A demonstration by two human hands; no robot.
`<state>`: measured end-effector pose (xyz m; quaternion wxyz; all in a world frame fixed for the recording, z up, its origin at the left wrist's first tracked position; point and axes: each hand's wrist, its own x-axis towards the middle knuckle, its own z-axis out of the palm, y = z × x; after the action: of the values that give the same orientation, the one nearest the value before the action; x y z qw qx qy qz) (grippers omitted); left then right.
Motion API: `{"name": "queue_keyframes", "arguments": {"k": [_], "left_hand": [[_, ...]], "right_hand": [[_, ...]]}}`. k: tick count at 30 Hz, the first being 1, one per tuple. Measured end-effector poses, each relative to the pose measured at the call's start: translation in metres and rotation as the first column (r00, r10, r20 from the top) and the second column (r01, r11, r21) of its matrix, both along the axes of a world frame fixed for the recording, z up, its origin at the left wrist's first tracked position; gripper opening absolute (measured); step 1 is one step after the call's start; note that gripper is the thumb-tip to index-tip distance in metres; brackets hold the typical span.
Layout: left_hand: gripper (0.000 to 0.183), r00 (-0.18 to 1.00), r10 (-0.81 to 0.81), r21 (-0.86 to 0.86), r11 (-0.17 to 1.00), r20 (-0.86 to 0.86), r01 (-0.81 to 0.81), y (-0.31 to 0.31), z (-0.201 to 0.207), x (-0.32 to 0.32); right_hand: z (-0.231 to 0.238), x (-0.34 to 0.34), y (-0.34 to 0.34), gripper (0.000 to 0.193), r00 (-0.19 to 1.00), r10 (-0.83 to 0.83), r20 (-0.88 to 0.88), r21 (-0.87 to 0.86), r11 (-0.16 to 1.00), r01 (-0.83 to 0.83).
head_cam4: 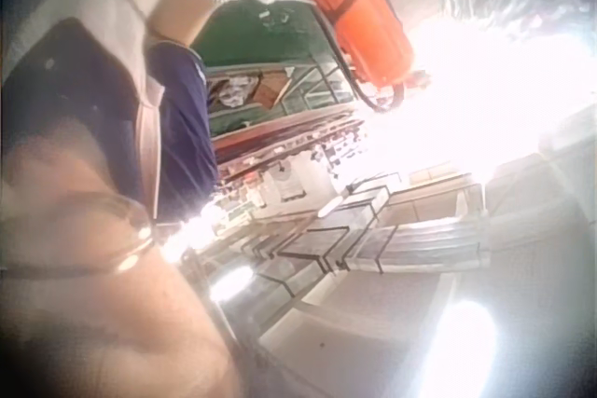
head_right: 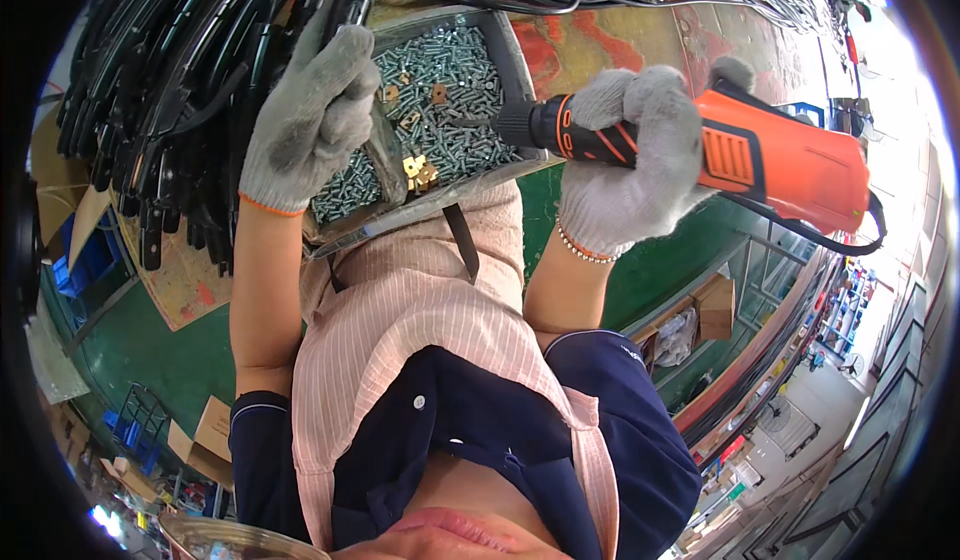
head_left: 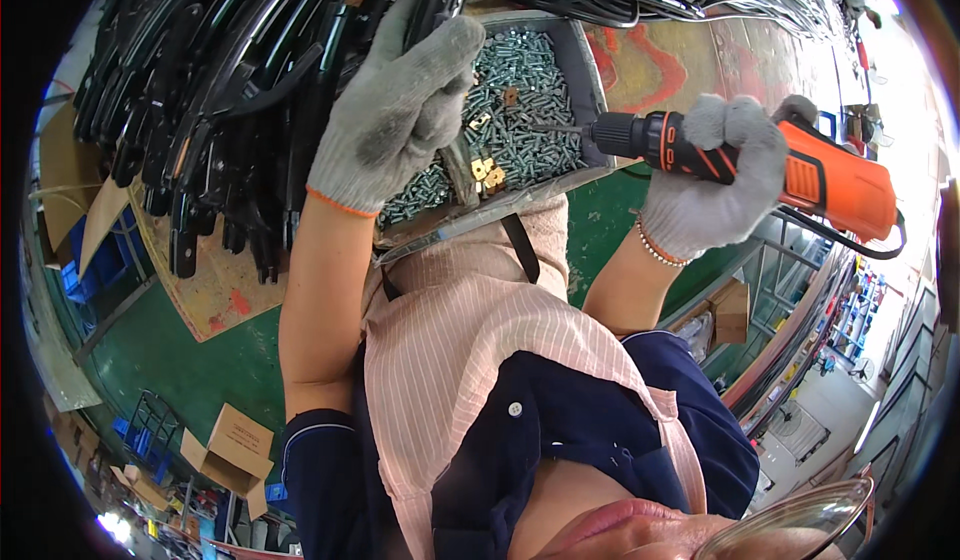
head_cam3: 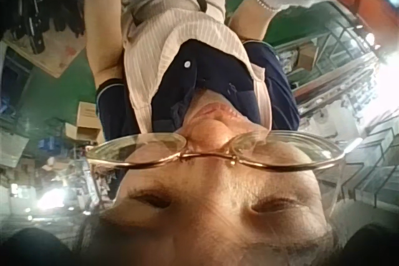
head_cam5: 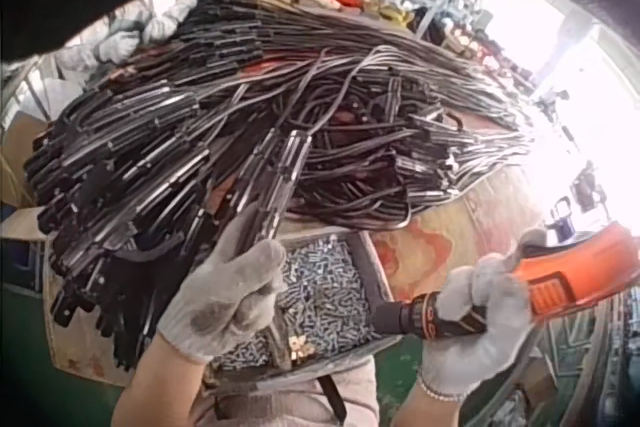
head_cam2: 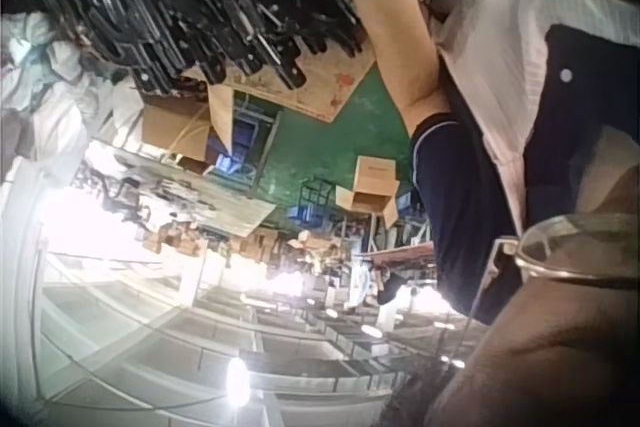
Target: The person screws a small metal component onto a black plastic tube using an electric screwdriver.
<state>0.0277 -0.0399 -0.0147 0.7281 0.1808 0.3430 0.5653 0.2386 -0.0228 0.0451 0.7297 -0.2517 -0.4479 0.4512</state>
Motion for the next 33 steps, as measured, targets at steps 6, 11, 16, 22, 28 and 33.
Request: {"name": "queue_keyframes", "arguments": {"k": [6, 11, 16, 22, 28, 33], "left_hand": [[0.076, 0.994, 0.02, 0.047, 0.999, -0.112, -0.015, 0.001, -0.003, 0.003], [0.076, 0.991, 0.028, 0.024, 0.999, -0.131, -0.025, 0.0, -0.003, 0.004], [0.054, 0.98, 0.022, -0.008, 1.0, -0.197, -0.024, -0.002, 0.004, 0.006], [0.058, 0.974, 0.046, -0.015, 0.999, -0.22, -0.051, -0.001, 0.007, 0.008], [0.078, 0.985, 0.036, 0.007, 0.999, -0.166, -0.035, 0.002, 0.001, 0.005], [0.078, 0.989, 0.031, -0.011, 0.999, -0.145, -0.033, 0.002, 0.002, 0.005]], "right_hand": [[-0.015, 0.016, 0.001, 0.042, 0.98, -0.201, 0.004, -0.086, 0.976, 0.201], [-0.028, 0.027, 0.01, 0.048, 0.971, -0.238, 0.013, -0.04, 0.97, 0.239], [-0.029, 0.027, 0.01, 0.054, 0.972, -0.236, 0.006, -0.025, 0.971, 0.236], [-0.029, 0.019, 0.011, 0.045, 0.958, -0.269, 0.096, -0.06, 0.96, 0.275], [-0.021, 0.017, 0.012, 0.044, 0.948, -0.303, 0.101, -0.081, 0.947, 0.311], [-0.009, 0.03, 0.014, 0.034, 0.969, -0.244, -0.036, -0.051, 0.969, 0.242]]}}
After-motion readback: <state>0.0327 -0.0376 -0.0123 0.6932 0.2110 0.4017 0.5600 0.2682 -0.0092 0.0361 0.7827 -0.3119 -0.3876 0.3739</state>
